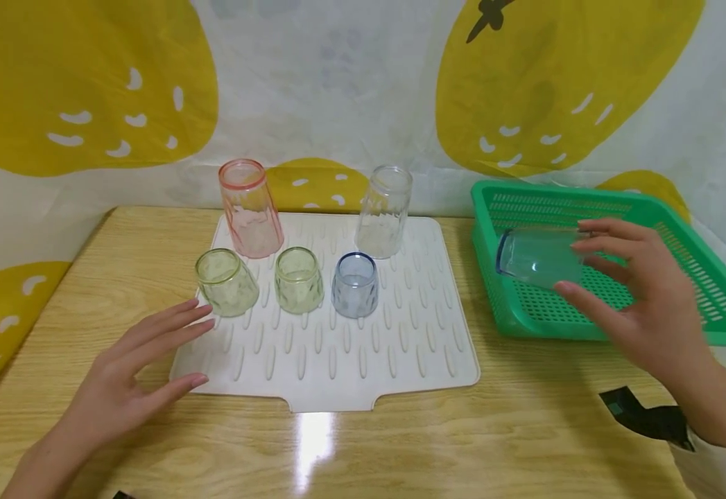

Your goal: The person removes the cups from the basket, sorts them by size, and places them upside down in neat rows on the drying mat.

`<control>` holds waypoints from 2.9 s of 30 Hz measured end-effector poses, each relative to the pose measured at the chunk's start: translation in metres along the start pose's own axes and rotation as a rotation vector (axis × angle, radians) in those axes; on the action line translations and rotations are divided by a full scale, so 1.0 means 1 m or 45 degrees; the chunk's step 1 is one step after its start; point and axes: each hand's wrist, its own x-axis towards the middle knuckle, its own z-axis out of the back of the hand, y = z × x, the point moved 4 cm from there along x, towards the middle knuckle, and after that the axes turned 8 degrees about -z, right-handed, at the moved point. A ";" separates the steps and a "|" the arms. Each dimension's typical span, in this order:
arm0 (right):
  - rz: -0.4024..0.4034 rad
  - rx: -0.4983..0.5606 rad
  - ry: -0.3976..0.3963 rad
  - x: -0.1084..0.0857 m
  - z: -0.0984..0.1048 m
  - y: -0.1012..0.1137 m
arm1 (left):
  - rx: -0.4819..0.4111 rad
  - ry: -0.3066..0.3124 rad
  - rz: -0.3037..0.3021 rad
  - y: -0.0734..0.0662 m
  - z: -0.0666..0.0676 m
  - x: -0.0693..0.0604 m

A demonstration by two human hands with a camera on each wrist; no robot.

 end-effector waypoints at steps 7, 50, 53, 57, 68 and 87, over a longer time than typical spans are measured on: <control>0.124 0.100 0.018 -0.001 -0.018 0.017 | -0.105 -0.030 -0.065 -0.006 -0.005 0.015; 0.476 0.730 0.172 -0.013 -0.107 0.101 | -0.289 0.231 0.156 -0.002 -0.092 0.057; 0.487 0.761 0.178 -0.013 -0.110 0.105 | -0.301 0.256 0.168 -0.002 -0.096 0.056; 0.513 0.793 0.178 -0.012 -0.113 0.110 | -0.294 0.278 0.187 -0.003 -0.099 0.056; 0.519 0.786 0.184 -0.013 -0.122 0.111 | -0.350 0.267 0.220 -0.003 -0.101 0.056; 0.407 0.606 0.393 -0.015 -0.136 0.097 | -0.349 0.117 0.213 0.000 -0.107 0.049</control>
